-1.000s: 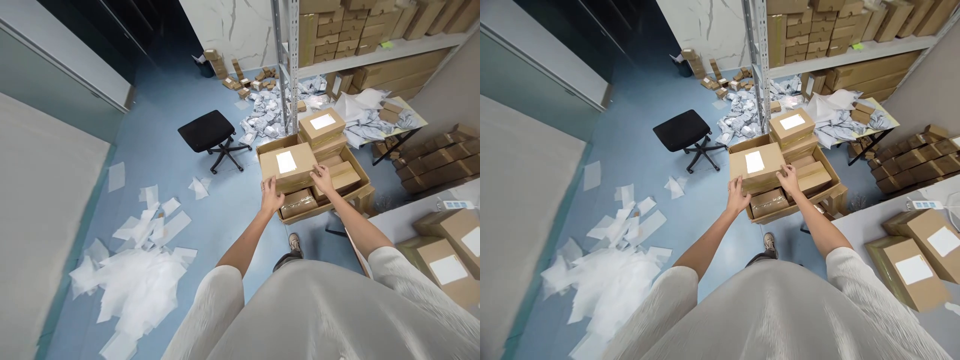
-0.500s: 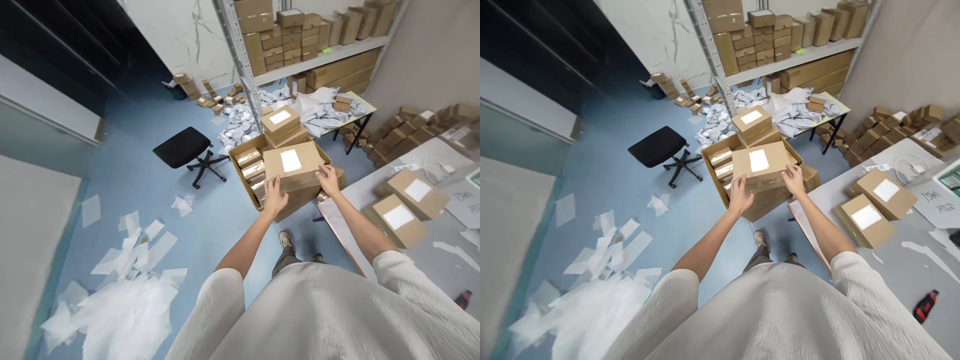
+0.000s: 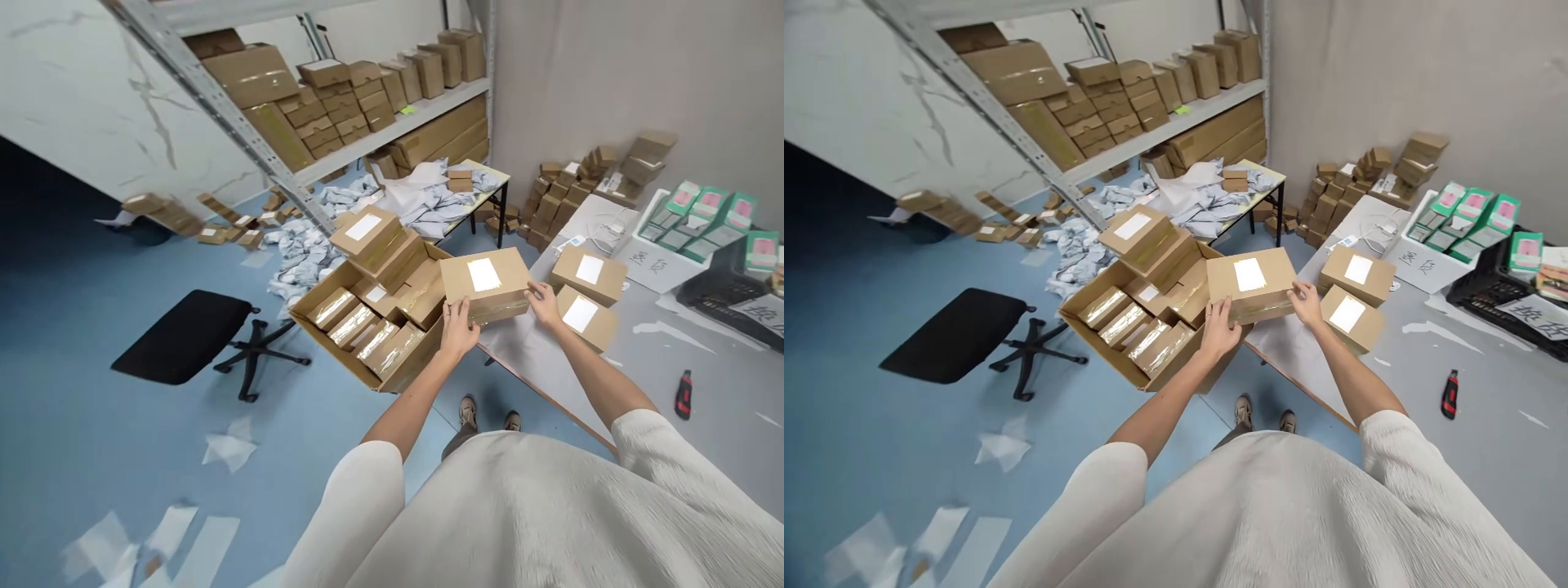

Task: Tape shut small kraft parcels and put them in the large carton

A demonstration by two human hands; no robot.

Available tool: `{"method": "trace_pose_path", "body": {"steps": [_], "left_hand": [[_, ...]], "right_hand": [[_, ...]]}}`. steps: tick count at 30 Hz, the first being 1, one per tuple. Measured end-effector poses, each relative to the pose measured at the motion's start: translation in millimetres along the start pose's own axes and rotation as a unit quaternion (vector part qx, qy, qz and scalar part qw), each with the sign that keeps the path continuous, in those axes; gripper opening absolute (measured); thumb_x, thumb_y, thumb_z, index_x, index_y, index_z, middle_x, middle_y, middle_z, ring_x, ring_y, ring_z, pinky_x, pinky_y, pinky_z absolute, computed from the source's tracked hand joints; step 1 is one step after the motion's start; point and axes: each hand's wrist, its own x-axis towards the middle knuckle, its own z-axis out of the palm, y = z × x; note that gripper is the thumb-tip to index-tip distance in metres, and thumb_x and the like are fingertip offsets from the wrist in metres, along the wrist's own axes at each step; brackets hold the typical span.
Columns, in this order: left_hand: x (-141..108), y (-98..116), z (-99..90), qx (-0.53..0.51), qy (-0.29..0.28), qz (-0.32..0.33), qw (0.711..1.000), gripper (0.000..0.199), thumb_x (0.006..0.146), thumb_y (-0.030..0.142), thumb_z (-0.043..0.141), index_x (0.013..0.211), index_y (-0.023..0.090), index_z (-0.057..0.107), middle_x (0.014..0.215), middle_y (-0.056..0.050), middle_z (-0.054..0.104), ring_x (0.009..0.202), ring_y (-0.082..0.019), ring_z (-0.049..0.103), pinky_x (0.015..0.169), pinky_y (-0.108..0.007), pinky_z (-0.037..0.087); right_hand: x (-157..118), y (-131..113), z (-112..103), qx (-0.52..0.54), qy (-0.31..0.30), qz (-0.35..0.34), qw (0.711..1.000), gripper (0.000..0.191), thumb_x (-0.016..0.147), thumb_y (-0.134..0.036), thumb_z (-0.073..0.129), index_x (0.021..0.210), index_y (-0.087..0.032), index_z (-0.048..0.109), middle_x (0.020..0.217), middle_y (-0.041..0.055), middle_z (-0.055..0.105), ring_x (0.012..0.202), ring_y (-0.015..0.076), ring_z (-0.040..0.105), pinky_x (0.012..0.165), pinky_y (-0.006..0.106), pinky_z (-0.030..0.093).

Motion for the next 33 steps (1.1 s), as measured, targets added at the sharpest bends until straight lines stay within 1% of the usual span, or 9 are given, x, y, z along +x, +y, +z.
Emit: {"method": "trace_pose_path", "body": {"steps": [5, 9, 12, 17, 20, 23, 28, 30, 33], "left_hand": [[11, 6, 25.3, -0.004, -0.046, 0.045, 0.998, 0.077, 0.091, 0.018, 0.060, 0.167, 0.019, 0.045, 0.152, -0.016, 0.058, 0.158, -0.041, 0.040, 0.139, -0.065, 0.024], [6, 12, 44.0, -0.013, -0.086, 0.079, 0.993, 0.073, 0.092, 0.018, 0.060, 0.165, 0.020, 0.050, 0.148, -0.015, 0.060, 0.163, -0.043, 0.031, 0.138, -0.066, 0.026], [-1, 21, 54.4, -0.015, -0.104, 0.100, 0.989, 0.071, 0.092, 0.018, 0.061, 0.163, 0.021, 0.053, 0.151, -0.015, 0.058, 0.163, -0.045, 0.029, 0.137, -0.068, 0.028], [-10, 37, 66.2, -0.020, -0.133, 0.118, 0.984, 0.071, 0.094, 0.021, 0.059, 0.164, 0.022, 0.050, 0.173, -0.015, 0.041, 0.164, -0.046, 0.027, 0.132, -0.068, 0.035], [-14, 42, 75.7, -0.019, -0.157, 0.126, 0.979, 0.070, 0.094, 0.021, 0.059, 0.163, 0.019, 0.050, 0.177, -0.018, 0.035, 0.164, -0.045, 0.030, 0.131, -0.067, 0.038], [-20, 44, 89.6, -0.028, -0.189, 0.146, 0.971, 0.070, 0.094, 0.019, 0.057, 0.163, 0.017, 0.050, 0.174, -0.020, 0.040, 0.162, -0.040, 0.037, 0.130, -0.062, 0.041], [-28, 48, 110.2, -0.042, -0.250, 0.201, 0.946, 0.065, 0.091, 0.016, 0.056, 0.157, 0.016, 0.056, 0.165, -0.019, 0.053, 0.160, -0.036, 0.042, 0.130, -0.059, 0.043], [-24, 48, 112.0, -0.043, -0.260, 0.225, 0.938, 0.061, 0.092, 0.016, 0.055, 0.153, 0.017, 0.060, 0.160, -0.018, 0.058, 0.158, -0.034, 0.046, 0.130, -0.057, 0.043], [-2, 42, 108.0, -0.034, -0.246, 0.240, 0.938, 0.054, 0.095, 0.017, 0.053, 0.149, 0.018, 0.062, 0.159, -0.017, 0.059, 0.154, -0.031, 0.050, 0.132, -0.053, 0.040]], "right_hand": [[-7, 41, -19, -0.019, 0.013, 0.045, 0.999, 0.070, 0.089, -0.066, 0.069, 0.136, -0.015, 0.076, 0.142, 0.0193, 0.058, 0.142, 0.0342, 0.057, 0.123, 0.051, 0.049], [-19, 70, -29, -0.066, 0.023, 0.080, 0.994, 0.071, 0.090, -0.064, 0.067, 0.142, -0.017, 0.071, 0.147, 0.0187, 0.056, 0.141, 0.0347, 0.058, 0.124, 0.052, 0.046], [-26, 81, -38, -0.127, 0.032, 0.105, 0.986, 0.068, 0.092, -0.057, 0.065, 0.146, -0.017, 0.067, 0.151, 0.0197, 0.055, 0.141, 0.0350, 0.057, 0.125, 0.053, 0.043], [-31, 86, -51, -0.236, 0.046, 0.164, 0.957, 0.060, 0.095, -0.051, 0.061, 0.149, -0.024, 0.064, 0.157, 0.0189, 0.055, 0.147, 0.0424, 0.049, 0.123, 0.067, 0.038], [-32, 89, -55, -0.264, 0.037, 0.178, 0.947, 0.065, 0.094, -0.053, 0.062, 0.152, -0.025, 0.061, 0.167, 0.0191, 0.047, 0.150, 0.0458, 0.044, 0.121, 0.070, 0.037], [-34, 92, -54, -0.252, 0.036, 0.173, 0.951, 0.070, 0.094, -0.057, 0.061, 0.154, -0.023, 0.060, 0.170, 0.0202, 0.041, 0.149, 0.0468, 0.044, 0.122, 0.071, 0.036], [-44, 87, -47, -0.234, 0.039, 0.159, 0.958, 0.068, 0.094, -0.061, 0.058, 0.150, -0.022, 0.064, 0.169, 0.0209, 0.043, 0.152, 0.0479, 0.042, 0.122, 0.073, 0.035], [-51, 81, -44, -0.247, 0.035, 0.156, 0.956, 0.065, 0.094, -0.057, 0.059, 0.150, -0.023, 0.065, 0.170, 0.0205, 0.042, 0.153, 0.0481, 0.040, 0.122, 0.073, 0.036], [-64, 68, -37, -0.268, 0.021, 0.141, 0.953, 0.063, 0.095, -0.049, 0.059, 0.151, -0.022, 0.065, 0.173, 0.0201, 0.040, 0.153, 0.0475, 0.040, 0.121, 0.071, 0.038]]}}
